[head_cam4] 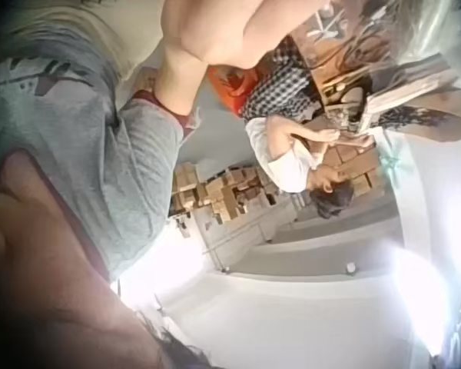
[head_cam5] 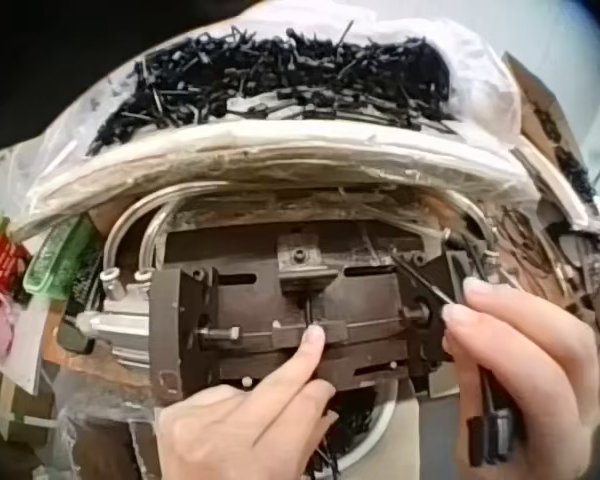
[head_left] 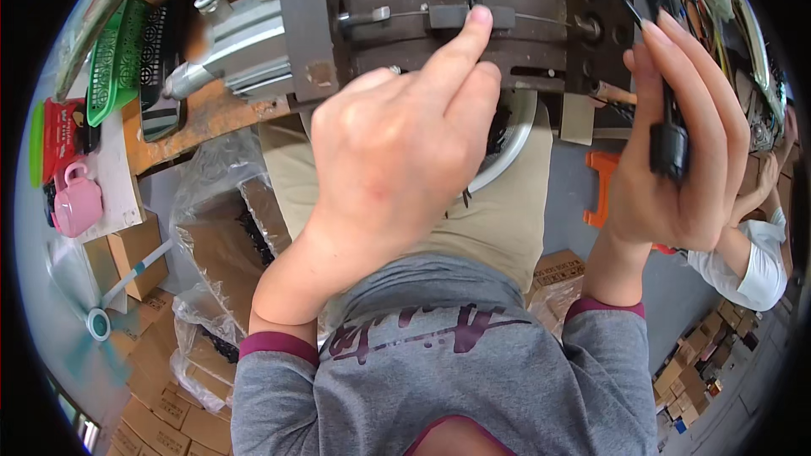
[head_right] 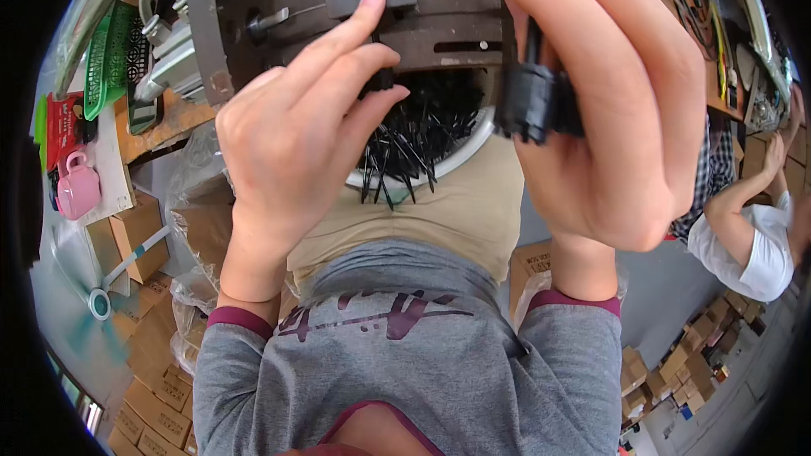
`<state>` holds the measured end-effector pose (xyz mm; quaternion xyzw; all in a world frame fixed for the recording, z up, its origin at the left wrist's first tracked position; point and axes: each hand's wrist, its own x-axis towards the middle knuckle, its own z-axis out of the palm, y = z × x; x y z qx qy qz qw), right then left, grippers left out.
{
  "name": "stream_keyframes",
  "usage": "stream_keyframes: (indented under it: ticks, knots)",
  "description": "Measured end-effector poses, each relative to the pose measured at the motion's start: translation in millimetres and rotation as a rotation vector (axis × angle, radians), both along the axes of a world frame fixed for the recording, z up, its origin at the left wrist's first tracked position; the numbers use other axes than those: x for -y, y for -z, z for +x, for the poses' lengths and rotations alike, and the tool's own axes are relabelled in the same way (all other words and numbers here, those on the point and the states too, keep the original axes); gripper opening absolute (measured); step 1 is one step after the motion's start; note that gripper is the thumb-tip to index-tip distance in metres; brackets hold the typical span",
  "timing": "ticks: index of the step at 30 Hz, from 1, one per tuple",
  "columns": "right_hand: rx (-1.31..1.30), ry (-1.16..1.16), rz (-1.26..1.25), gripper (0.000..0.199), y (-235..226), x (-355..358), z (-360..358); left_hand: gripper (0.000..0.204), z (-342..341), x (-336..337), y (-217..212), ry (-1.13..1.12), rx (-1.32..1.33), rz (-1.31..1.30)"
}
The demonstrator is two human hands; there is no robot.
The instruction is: The person is assembling small black plastic components using a bench-mounted pneumatic press in a workshop environment.
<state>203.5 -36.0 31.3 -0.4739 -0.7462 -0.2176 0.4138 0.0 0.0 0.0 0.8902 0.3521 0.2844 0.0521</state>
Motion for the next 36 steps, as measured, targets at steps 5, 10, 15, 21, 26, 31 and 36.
stream_keyframes:
  ticks: [5,10,15,21,26,31,36]
  knots:
    - [0.244,0.050,0.064,0.023,17,3,-6,0.046,-3,9,-9,0.175,0.434,-0.380]
    - [0.502,-0.125,0.020,0.027,8,-1,7,0.044,-14,11,-17,0.319,0.620,-0.402]
    - [0.080,-0.019,0.040,0.019,19,-2,-2,0.037,-19,9,-12,0.246,0.547,-0.277]
    - [-0.355,-0.001,-0.051,0.020,24,4,-2,0.025,-6,16,4,0.037,0.192,-0.090]
    - [-0.421,-0.012,-0.067,0.030,22,8,-3,0.026,1,16,0,-0.020,0.087,-0.064]
    - [-0.325,-0.002,-0.182,0.032,14,15,-5,0.027,3,8,-5,-0.034,0.039,-0.042]
    - [-0.253,-0.024,-0.216,0.024,18,14,-6,0.029,-2,7,-3,-0.017,0.058,-0.105]
